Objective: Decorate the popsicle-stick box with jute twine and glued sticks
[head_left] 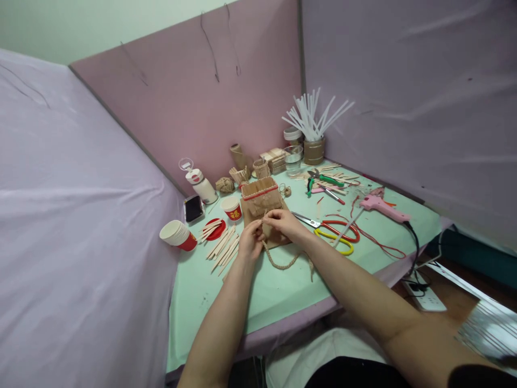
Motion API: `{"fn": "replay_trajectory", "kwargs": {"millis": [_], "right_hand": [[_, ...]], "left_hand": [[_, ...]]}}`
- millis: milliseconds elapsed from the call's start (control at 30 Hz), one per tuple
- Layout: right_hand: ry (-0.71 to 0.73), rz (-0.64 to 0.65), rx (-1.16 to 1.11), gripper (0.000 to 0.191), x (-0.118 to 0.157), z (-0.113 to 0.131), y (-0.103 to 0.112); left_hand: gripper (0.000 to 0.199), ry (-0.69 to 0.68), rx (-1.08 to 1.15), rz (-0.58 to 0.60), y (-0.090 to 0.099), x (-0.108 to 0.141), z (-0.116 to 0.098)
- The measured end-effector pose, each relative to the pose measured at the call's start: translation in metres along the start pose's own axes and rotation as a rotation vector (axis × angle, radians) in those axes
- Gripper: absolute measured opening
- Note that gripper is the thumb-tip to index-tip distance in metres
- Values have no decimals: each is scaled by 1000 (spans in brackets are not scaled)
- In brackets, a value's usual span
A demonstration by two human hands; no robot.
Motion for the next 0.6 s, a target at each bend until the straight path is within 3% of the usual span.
{"fn": "replay_trajectory", "kwargs": {"millis": [233,600], "right_hand": [[-35,48,-225,31,2,0,-5],[-27,30,-301,32,-1,-4,-4]], "left_hand": [[27,-61,-127,-44,-5,5,-6],[25,-97,-147,-23,-5,3,-9]]}}
Point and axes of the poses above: each hand's wrist, its own x-axis away from the middle knuckle, its own y-axis out of the back of the hand, z = x × y, the point moved 6 cm from there along -x, towards the middle knuckle, and after that the axes turned 13 degrees about z, right-handed, at the moved point
